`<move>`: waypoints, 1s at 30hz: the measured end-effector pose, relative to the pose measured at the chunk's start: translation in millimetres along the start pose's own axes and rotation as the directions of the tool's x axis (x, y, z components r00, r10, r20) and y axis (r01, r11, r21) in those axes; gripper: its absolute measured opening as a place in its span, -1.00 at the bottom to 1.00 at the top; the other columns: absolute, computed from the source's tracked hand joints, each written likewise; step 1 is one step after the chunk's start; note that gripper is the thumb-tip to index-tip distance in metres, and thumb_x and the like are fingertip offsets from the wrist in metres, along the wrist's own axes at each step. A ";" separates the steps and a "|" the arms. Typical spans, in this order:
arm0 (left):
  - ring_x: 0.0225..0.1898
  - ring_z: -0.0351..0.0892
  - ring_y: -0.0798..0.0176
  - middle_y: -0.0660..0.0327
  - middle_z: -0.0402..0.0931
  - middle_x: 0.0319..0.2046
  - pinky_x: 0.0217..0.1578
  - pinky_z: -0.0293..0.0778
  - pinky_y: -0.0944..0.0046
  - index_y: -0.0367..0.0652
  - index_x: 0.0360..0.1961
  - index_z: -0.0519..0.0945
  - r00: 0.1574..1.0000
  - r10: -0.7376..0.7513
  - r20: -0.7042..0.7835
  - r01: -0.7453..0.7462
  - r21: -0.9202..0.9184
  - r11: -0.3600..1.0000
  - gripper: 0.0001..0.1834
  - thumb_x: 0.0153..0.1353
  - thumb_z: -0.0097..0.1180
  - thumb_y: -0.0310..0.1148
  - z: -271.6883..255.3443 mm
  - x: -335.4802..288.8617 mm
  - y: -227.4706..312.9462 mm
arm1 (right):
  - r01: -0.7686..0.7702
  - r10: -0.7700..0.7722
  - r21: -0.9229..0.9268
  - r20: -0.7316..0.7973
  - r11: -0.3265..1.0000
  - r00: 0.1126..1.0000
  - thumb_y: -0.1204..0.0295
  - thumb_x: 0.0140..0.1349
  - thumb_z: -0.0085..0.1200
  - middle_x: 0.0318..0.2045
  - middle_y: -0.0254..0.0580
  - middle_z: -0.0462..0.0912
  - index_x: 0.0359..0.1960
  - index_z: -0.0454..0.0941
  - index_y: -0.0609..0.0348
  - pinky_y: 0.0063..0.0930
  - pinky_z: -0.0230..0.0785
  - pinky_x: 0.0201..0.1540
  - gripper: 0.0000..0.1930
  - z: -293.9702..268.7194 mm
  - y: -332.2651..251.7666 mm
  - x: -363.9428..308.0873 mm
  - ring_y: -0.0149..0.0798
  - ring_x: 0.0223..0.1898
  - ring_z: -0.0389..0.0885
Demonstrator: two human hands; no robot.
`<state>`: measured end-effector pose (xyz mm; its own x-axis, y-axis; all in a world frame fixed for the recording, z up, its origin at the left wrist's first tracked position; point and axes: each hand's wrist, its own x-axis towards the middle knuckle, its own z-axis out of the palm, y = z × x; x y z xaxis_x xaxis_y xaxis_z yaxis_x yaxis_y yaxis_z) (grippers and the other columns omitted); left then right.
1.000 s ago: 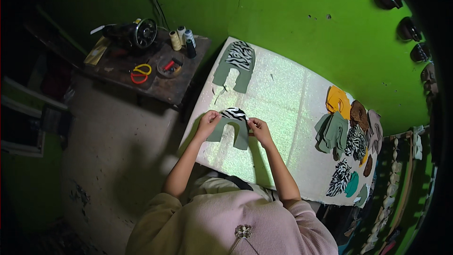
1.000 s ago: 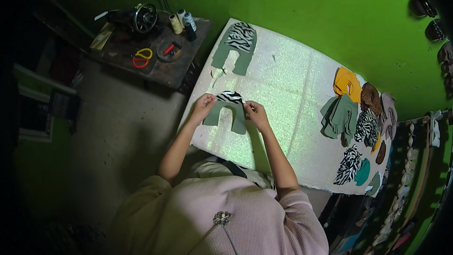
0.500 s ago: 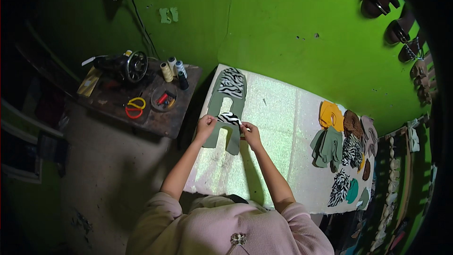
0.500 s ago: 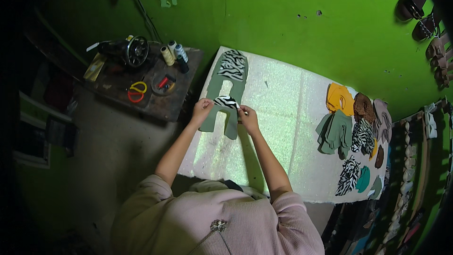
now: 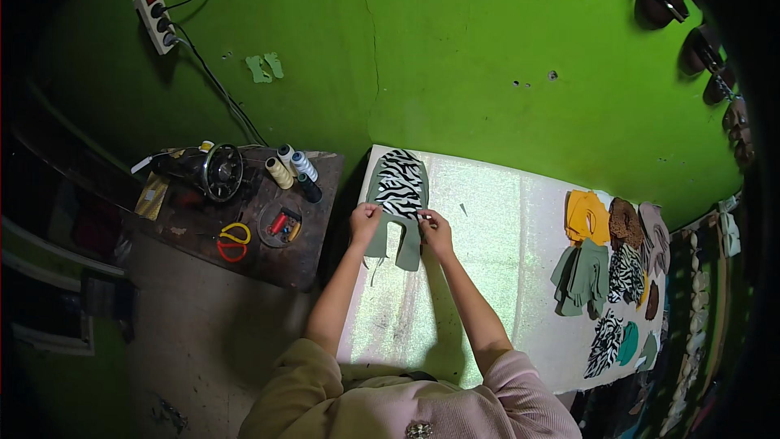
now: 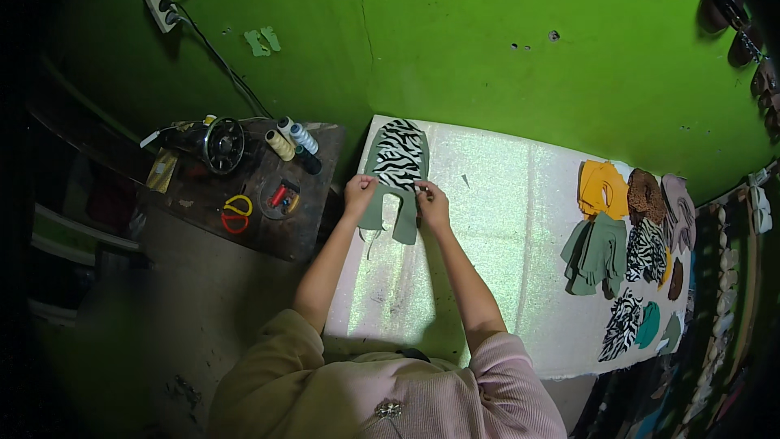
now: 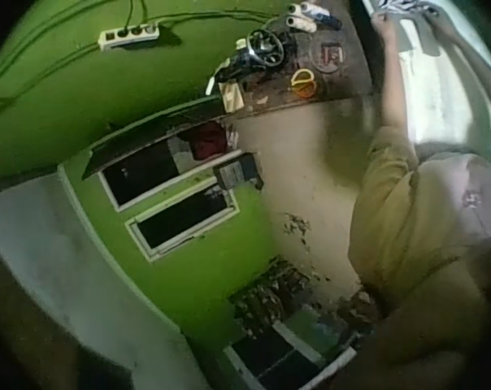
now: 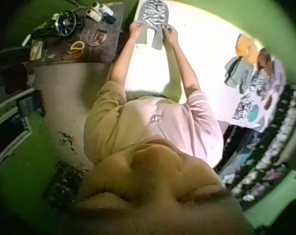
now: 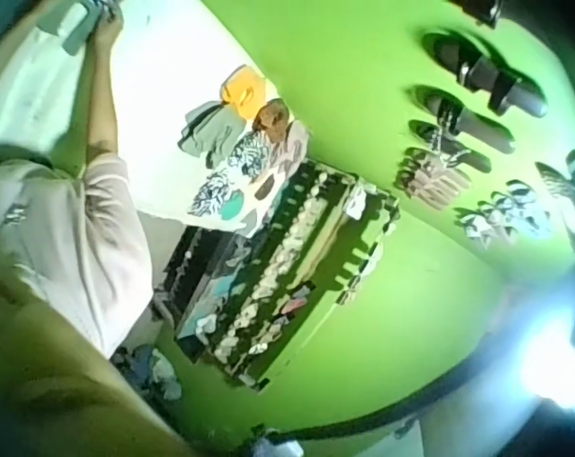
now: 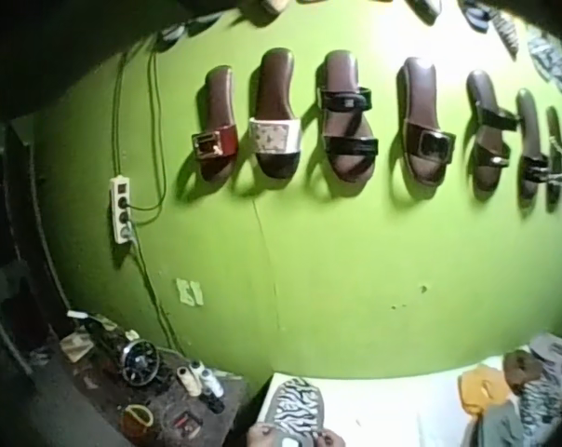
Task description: Sorting and arranging upper fabric shoe components by pattern and shape on a workspace table.
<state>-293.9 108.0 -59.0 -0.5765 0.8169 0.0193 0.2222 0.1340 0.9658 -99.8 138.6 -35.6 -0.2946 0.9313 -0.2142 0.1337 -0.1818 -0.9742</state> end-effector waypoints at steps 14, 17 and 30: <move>-0.45 0.63 0.14 0.06 0.61 -0.48 -0.38 0.49 0.23 -0.26 -0.40 0.57 0.998 0.004 -0.055 0.011 0.271 0.962 -0.80 0.07 0.21 -0.32 14.7 5.8 13.6 | 0.203 -0.233 -0.357 -0.042 0.912 0.972 0.59 0.15 -0.02 -0.37 0.13 0.56 -0.10 0.62 0.12 -0.33 0.41 -0.20 -0.71 0.2 6.2 25.6 -0.02 -0.34 0.57; -0.38 0.65 0.06 0.02 0.62 -0.43 -0.34 0.50 0.18 -0.24 -0.38 0.57 0.998 -0.007 -0.057 0.025 0.318 0.948 -0.80 0.08 0.19 -0.31 13.7 6.1 19.6 | 0.275 -0.313 -0.371 -0.046 0.887 0.948 0.57 0.19 0.00 -0.40 0.00 0.54 -0.08 0.62 0.06 -0.42 0.38 -0.22 -0.71 1.3 16.0 30.7 -0.16 -0.37 0.54; -0.28 0.62 -0.06 -0.02 0.60 -0.38 -0.28 0.51 0.07 -0.22 -0.35 0.50 1.000 0.030 0.006 -0.029 0.472 0.881 -0.79 0.08 0.17 -0.30 10.5 13.4 16.7 | 0.202 -0.244 -0.571 0.002 0.796 0.970 0.55 0.10 0.04 -0.40 0.09 0.49 -0.10 0.63 0.10 -0.25 0.40 -0.23 -0.70 11.3 0.5 31.3 0.02 -0.37 0.52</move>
<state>-289.6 127.1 -45.4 -0.5646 0.8240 0.0468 0.5842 0.3590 0.7279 -119.7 164.2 -43.5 -0.3202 0.9469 0.0303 0.5875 0.2235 -0.7777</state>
